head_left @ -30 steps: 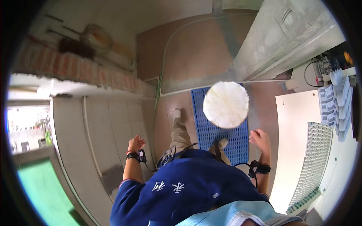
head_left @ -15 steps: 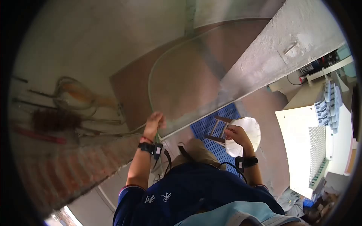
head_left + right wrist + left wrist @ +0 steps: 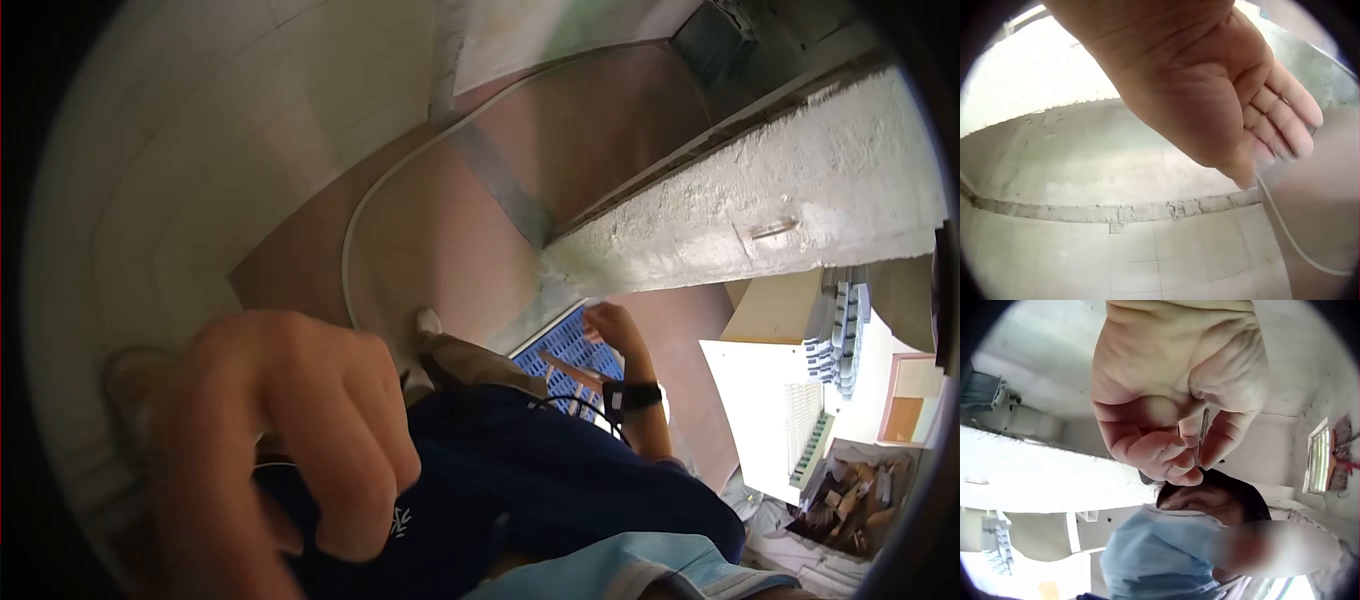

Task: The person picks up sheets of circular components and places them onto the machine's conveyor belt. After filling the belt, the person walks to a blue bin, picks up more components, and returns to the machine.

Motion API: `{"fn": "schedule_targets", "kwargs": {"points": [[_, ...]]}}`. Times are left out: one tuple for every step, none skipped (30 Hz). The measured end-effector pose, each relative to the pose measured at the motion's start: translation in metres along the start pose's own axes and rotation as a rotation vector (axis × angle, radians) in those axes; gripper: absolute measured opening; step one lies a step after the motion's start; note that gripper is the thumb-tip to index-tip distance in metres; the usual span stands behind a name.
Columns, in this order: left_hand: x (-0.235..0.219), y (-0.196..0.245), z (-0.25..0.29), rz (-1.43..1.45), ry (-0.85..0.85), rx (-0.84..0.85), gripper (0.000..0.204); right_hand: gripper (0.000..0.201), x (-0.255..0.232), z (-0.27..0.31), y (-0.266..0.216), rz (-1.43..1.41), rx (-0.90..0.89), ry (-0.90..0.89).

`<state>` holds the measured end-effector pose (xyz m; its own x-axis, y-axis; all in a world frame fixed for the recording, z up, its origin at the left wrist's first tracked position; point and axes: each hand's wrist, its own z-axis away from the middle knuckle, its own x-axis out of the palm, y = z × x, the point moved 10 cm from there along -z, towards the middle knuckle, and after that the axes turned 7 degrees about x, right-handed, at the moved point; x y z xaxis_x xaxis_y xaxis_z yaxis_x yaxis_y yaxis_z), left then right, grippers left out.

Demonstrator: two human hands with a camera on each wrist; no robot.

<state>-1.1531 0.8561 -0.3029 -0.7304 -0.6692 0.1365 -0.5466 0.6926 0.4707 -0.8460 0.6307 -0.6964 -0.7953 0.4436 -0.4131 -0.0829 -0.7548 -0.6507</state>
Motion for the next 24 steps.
{"fn": "schedule_targets", "kwargs": {"points": [[-0.012, 0.013, -0.003, 0.021, -0.038, 0.003, 0.023, 0.024, 0.004, -0.009, -0.035, 0.014, -0.049, -0.009], [-0.023, 0.024, -0.008, 0.036, -0.065, 0.016, 0.023, 0.024, 0.000, -0.017, -0.072, 0.046, -0.106, -0.013], [-0.034, 0.035, -0.014, 0.051, -0.089, 0.036, 0.022, 0.024, 0.001, -0.025, -0.095, 0.050, -0.113, -0.053], [-0.044, 0.039, -0.024, 0.073, -0.110, 0.044, 0.022, 0.024, 0.005, -0.034, -0.116, 0.040, -0.124, -0.097], [-0.059, 0.046, -0.030, 0.081, -0.121, 0.046, 0.022, 0.024, 0.003, -0.043, -0.133, 0.037, -0.110, -0.109], [-0.078, 0.051, -0.036, 0.096, -0.121, 0.046, 0.022, 0.025, -0.003, -0.056, -0.148, 0.041, -0.131, -0.088], [-0.112, 0.059, -0.040, 0.114, -0.111, 0.045, 0.022, 0.026, -0.013, -0.080, -0.162, 0.035, -0.138, -0.068], [-0.141, 0.061, -0.046, 0.137, -0.104, 0.041, 0.022, 0.026, -0.022, -0.101, -0.174, 0.031, -0.149, -0.045], [-0.166, 0.061, -0.051, 0.155, -0.096, 0.041, 0.023, 0.027, -0.027, -0.119, -0.181, 0.010, -0.139, -0.044], [-0.196, 0.061, -0.058, 0.185, -0.082, 0.040, 0.023, 0.027, -0.034, -0.141, -0.188, -0.016, -0.128, -0.041], [-0.224, 0.061, -0.064, 0.210, -0.069, 0.038, 0.024, 0.027, -0.040, -0.161, -0.196, -0.043, -0.122, -0.034], [-0.253, 0.062, -0.069, 0.234, -0.070, 0.034, 0.024, 0.026, -0.044, -0.182, -0.203, -0.040, -0.083, -0.038], [-0.279, 0.063, -0.073, 0.262, -0.091, 0.032, 0.025, 0.025, -0.049, -0.202, -0.211, -0.039, -0.044, -0.034], [-0.305, 0.065, -0.075, 0.290, -0.128, 0.035, 0.026, 0.024, -0.054, -0.220, -0.218, -0.040, -0.003, -0.028], [-0.327, 0.070, -0.077, 0.312, -0.239, 0.054, 0.022, 0.024, -0.064, -0.239, -0.225, -0.074, 0.005, 0.008], [-0.349, 0.075, -0.077, 0.334, -0.351, 0.072, 0.021, 0.024, -0.073, -0.256, -0.237, -0.117, 0.008, 0.036], [-0.375, 0.080, -0.077, 0.357, -0.455, 0.106, 0.022, 0.024, -0.086, -0.270, -0.249, -0.151, 0.019, 0.061], [-0.403, 0.081, -0.081, 0.429, -0.522, 0.112, 0.020, 0.024, -0.098, -0.280, -0.260, -0.186, 0.031, 0.082], [-0.432, 0.079, -0.085, 0.507, -0.597, 0.107, 0.019, 0.023, -0.111, -0.284, -0.277, -0.111, 0.063, 0.120], [-0.462, 0.074, -0.090, 0.589, -0.678, 0.098, 0.017, 0.024, -0.127, -0.295, -0.284, -0.209, 0.023, 0.141], [-0.496, 0.059, -0.097, 0.552, -0.665, 0.080, 0.018, 0.024, -0.139, -0.301, -0.278, -0.311, -0.008, 0.156], [-0.532, 0.041, -0.106, 0.524, -0.649, 0.057, 0.019, 0.025, -0.147, -0.303, -0.273, -0.423, -0.035, 0.174], [-0.567, 0.020, -0.115, 0.490, -0.641, 0.033, 0.021, 0.025, -0.164, -0.298, -0.281, -0.412, -0.001, 0.241], [-0.604, -0.008, -0.126, 0.429, -0.576, -0.030, 0.021, 0.026, -0.177, -0.299, -0.277, -0.431, 0.048, 0.295]]}}
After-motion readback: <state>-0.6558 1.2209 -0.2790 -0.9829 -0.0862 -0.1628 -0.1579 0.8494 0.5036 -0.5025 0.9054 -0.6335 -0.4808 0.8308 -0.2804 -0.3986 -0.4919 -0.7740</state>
